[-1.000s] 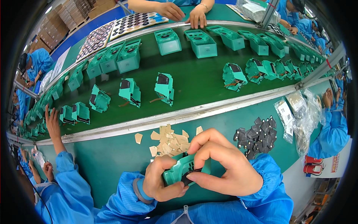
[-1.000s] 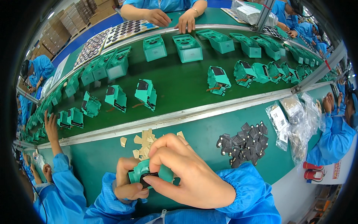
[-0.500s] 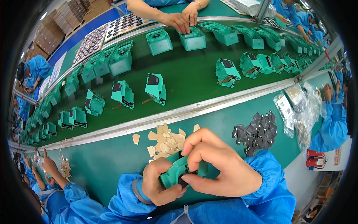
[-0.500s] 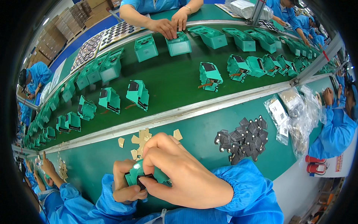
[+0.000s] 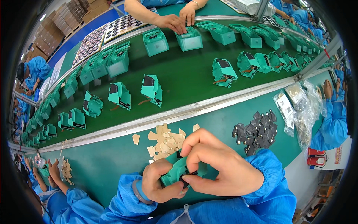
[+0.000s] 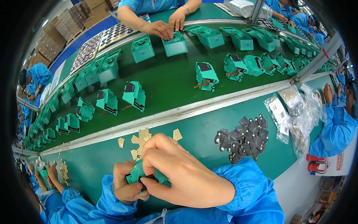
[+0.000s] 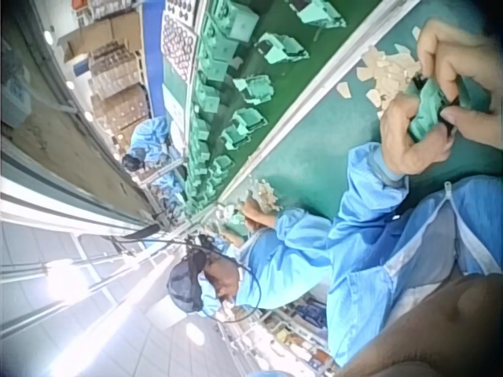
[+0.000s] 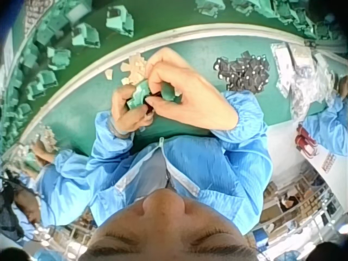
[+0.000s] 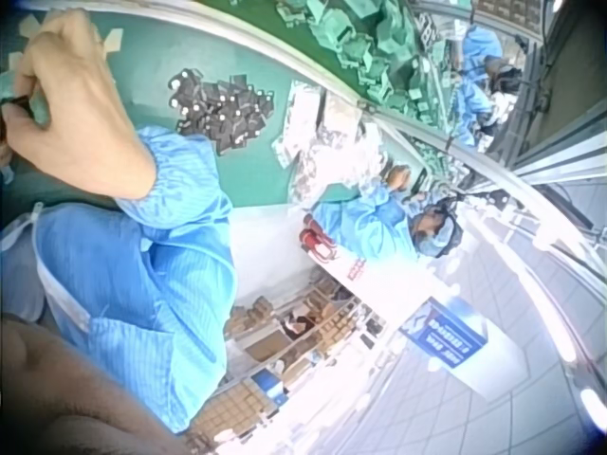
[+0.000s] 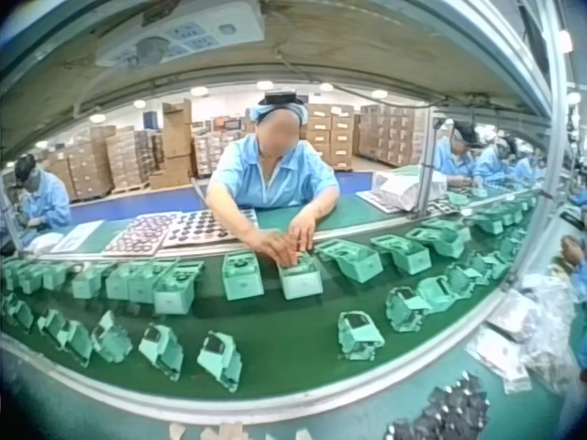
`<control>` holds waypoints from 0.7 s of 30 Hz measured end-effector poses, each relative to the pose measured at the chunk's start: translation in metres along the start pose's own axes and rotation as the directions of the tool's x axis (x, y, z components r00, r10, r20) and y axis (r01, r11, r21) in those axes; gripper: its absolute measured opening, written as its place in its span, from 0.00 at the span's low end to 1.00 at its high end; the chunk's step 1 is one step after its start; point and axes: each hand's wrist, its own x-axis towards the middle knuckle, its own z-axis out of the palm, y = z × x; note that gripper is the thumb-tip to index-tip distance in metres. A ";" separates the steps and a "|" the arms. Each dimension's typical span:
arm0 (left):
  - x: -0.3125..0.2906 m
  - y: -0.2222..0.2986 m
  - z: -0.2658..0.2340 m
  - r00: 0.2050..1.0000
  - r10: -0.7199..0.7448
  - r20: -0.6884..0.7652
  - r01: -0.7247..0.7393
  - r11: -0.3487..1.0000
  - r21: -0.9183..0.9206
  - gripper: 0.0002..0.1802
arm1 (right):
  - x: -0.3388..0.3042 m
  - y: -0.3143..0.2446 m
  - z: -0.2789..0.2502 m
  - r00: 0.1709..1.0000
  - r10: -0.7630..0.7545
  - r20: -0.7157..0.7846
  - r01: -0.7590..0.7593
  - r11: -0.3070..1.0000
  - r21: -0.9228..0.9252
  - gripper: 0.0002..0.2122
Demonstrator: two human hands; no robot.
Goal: The person assembles electronic components by hand, fitting circuit boards into green plastic housings on a production line.
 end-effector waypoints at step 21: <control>0.030 0.010 0.012 0.996 -0.026 -0.080 0.035 0.993 0.111 0.25 | -0.022 -0.028 0.003 0.957 -0.264 -0.117 0.090 0.657 -0.748 0.09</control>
